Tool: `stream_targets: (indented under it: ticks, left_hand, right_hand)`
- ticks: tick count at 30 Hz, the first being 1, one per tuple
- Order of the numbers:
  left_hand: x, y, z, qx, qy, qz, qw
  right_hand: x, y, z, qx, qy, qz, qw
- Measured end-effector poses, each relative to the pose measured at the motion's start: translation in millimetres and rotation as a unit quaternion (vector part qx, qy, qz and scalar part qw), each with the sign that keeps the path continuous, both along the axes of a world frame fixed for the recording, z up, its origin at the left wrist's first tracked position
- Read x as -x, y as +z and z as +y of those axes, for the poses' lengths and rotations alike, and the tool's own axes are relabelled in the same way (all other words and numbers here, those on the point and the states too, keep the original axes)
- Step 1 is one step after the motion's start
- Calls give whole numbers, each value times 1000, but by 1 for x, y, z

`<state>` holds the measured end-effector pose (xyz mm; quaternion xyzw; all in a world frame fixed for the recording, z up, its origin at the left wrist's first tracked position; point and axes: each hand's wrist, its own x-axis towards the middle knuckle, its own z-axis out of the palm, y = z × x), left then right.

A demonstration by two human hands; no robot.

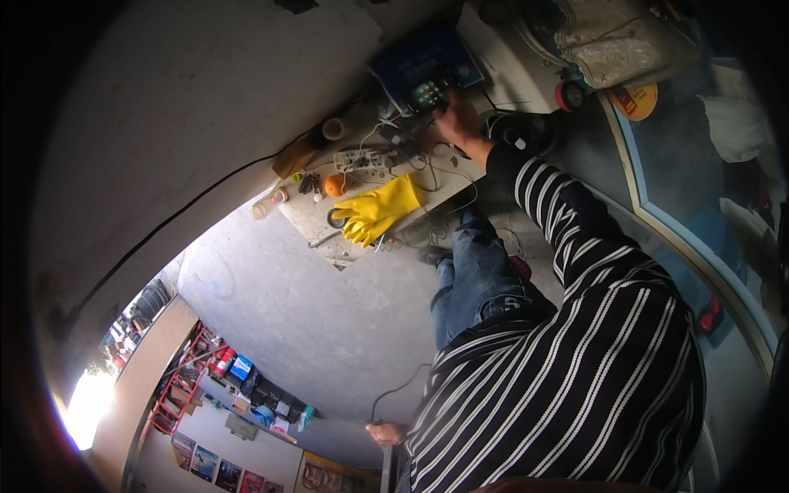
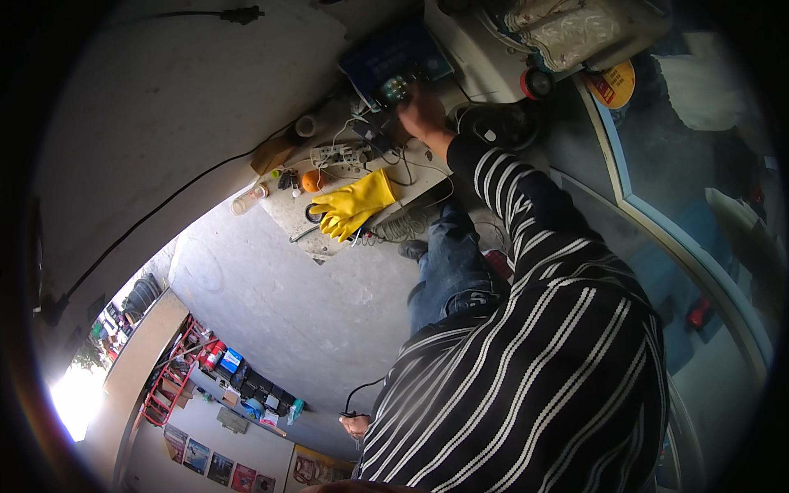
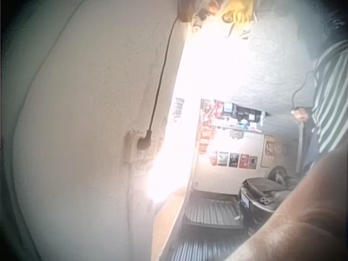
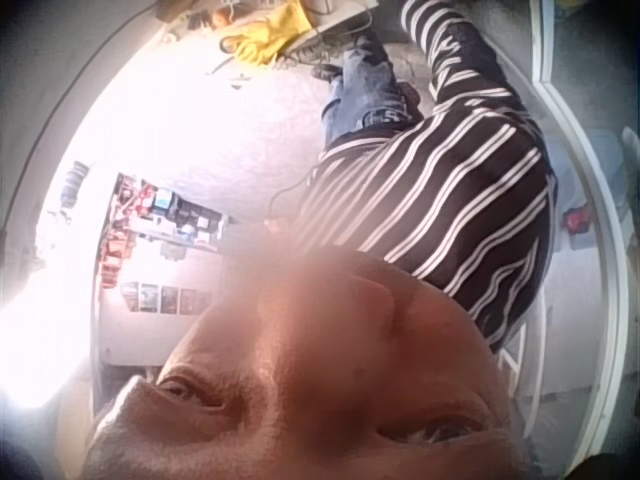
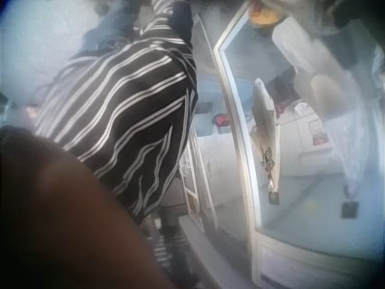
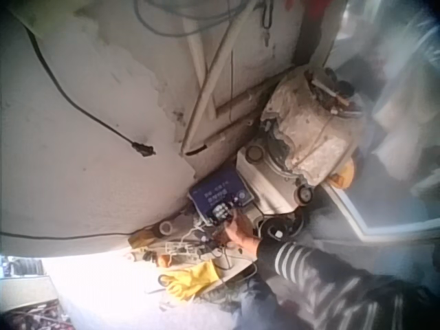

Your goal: The person uses pliers to strip insulation from the ends of several wires. They repeatedly grip, twist, and pull the insulation off each wire end, then place the pliers back on the workbench before moving to the next wire.

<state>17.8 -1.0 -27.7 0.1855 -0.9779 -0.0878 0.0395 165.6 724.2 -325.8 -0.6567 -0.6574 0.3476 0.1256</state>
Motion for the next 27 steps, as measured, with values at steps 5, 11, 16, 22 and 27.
stream_targets:
  ticks: [5,11,16,22,27]
  left_hand:
    - [1,3,13,14,-20,-6,1000]
    - [3,6,31,10,14,-11,1000]
    - [8,7,11,45,-31,-18,998]
    - [5,-2,-4,-18,49,-11,999]
    - [-5,2,9,27,37,-1,999]
  right_hand:
    - [-18,-3,-3,-143,98,-4,985]
    - [-16,-12,2,-203,194,5,960]
    - [-11,-11,10,-229,227,-31,946]
    - [-14,-11,5,-166,224,-57,959]
    - [-15,-20,10,-228,236,-12,945]
